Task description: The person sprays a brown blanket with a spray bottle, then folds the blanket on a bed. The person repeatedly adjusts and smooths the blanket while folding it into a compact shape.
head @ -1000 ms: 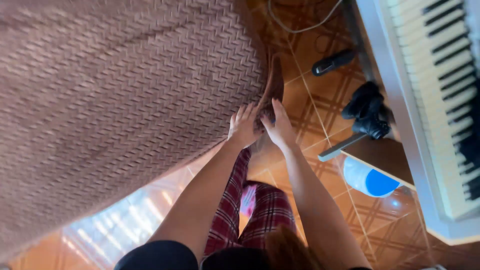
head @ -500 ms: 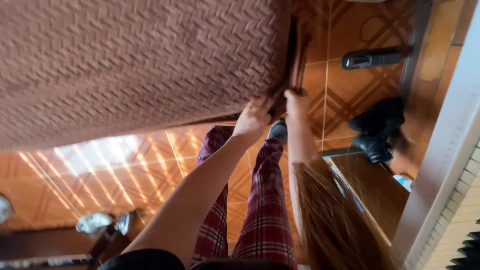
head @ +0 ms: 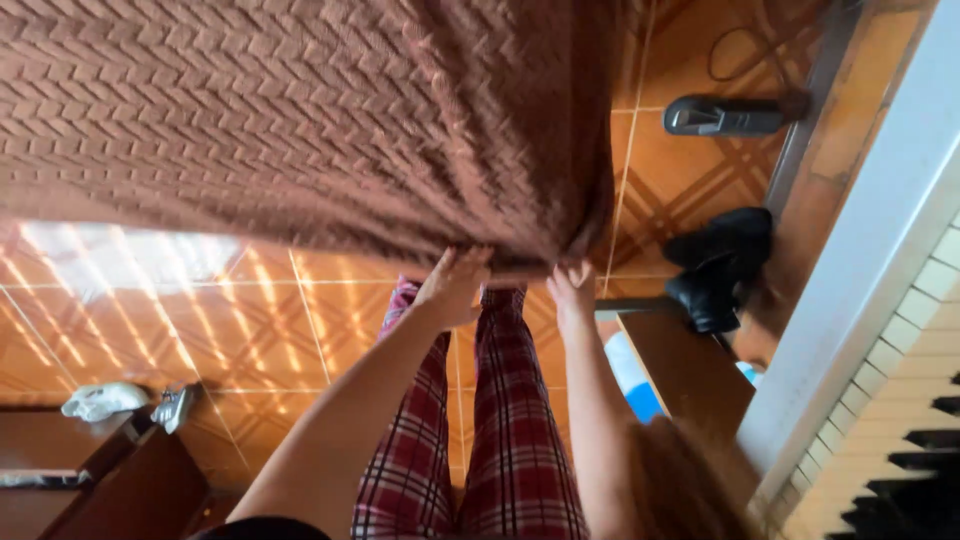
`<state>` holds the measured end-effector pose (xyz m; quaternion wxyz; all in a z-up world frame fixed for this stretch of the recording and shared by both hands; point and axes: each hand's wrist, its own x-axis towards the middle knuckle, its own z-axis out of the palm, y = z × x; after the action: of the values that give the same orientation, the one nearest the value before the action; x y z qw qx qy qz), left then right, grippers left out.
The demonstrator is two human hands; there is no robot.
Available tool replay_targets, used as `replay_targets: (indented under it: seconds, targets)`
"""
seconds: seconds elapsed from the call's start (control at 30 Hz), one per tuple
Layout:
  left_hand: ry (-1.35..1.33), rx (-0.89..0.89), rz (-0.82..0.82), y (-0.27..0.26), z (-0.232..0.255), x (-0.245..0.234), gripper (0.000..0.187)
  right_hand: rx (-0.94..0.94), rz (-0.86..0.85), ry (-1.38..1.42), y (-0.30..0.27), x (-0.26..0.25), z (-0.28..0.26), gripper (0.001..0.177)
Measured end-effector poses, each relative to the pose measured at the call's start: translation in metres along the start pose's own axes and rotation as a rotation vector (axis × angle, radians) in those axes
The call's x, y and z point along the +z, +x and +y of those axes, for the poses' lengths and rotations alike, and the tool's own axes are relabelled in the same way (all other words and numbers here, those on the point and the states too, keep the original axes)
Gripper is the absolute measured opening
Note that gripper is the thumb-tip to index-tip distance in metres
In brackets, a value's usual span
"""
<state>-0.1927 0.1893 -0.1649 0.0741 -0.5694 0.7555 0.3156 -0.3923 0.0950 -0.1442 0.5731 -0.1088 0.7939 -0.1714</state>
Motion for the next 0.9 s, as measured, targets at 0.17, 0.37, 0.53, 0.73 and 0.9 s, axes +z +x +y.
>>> replay_targets:
  seconds: [0.17,0.37,0.53,0.73,0.9]
  targets:
    - [-0.257,0.025,0.606,0.016,-0.019,-0.094,0.096,-0.448,-0.175,-0.55,0.059,0.015,-0.074,0.089]
    - [-0.256,-0.52,0.777,0.032,-0.092,-0.261,0.083,-1.15,-0.314,-0.826,-0.08,0.165,-0.232,0.06]
    - [-0.367,-0.794,0.502,0.023,-0.152,-0.29,0.09,-1.411,-0.281,-0.825,-0.098,0.237,-0.313,0.053]
    - [-0.514,-0.84,0.291,0.011,-0.158,-0.286,0.091,-1.686,-0.233,-0.963,-0.083,0.305,-0.417,0.051]
    - [-0.589,-0.895,0.352,0.035,-0.19,-0.313,0.092,-1.793,-0.267,-1.042,-0.063,0.382,-0.512,0.05]
